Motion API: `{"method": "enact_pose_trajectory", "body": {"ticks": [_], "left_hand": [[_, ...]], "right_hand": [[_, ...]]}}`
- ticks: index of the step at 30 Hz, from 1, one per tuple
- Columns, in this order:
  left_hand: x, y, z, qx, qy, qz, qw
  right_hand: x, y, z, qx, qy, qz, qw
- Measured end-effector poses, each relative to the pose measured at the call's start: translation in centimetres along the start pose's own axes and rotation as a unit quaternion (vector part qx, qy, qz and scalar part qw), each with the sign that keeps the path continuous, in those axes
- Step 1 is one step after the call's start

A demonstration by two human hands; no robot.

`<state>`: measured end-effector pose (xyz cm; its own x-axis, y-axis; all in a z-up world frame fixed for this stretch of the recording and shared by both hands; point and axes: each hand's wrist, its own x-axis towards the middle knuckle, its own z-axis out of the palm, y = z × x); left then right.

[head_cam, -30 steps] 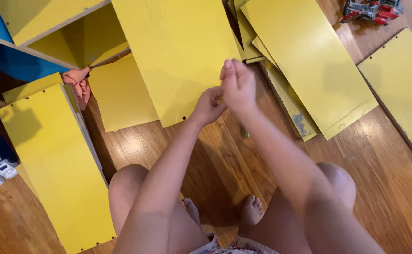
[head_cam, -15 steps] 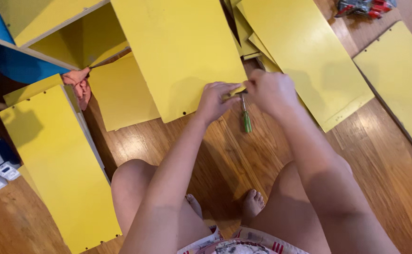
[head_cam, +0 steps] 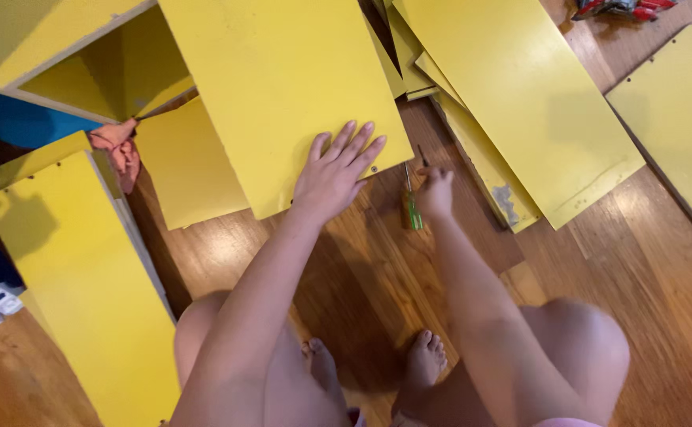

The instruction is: The person sits on the floor and assembles yellow wooden furniture panels using a screwdriver. They align the panels, insert screws, and tighten them to join the pieces together.

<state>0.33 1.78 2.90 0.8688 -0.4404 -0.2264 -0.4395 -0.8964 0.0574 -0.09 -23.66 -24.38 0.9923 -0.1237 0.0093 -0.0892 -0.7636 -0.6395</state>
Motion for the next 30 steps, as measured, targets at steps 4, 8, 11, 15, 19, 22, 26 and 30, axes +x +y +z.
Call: {"method": "enact_pose_trajectory", "body": {"ticks": [4,8,11,15,19,22,26,30], "left_hand": [[0.6,0.2,-1.3,0.035,-0.041,-0.002,0.999],[0.9,0.2,-1.5,0.033,-0.042,-0.004,0.999],[0.9,0.2,-1.2,0.026,-0.053,-0.009,0.998],[0.8,0.2,-1.5,0.035,-0.056,-0.010,0.998],[0.6,0.0,-1.4,0.006,-0.026,-0.001,1.000],[0.2,-0.3,-0.7,-0.067,-0.003,0.001,0.998],[-0.3,-0.9,-0.2,-0.184,0.076,-0.042,0.979],[-0.2,-1.0,-0.2,-0.204,0.103,-0.037,0.973]], "right_hand": [[-1.1,-0.5,2.7,-0.041,-0.065,0.043,0.996],[-1.2,-1.2,3.1,-0.134,-0.103,0.026,0.985],[-1.1,-1.0,3.6,-0.181,-0.093,0.083,0.976],[-0.7,-2.0,1.4,-0.014,-0.007,0.054,0.998],[-0.9,-6.6,-6.8,0.207,-0.045,0.195,0.958],[-1.8,-12.0,-15.4,0.223,-0.075,0.207,0.950],[-2.4,-19.0,-27.3,-0.066,-0.097,-0.116,0.986],[-2.6,-25.4,-33.4,-0.240,-0.187,-0.131,0.943]]}}
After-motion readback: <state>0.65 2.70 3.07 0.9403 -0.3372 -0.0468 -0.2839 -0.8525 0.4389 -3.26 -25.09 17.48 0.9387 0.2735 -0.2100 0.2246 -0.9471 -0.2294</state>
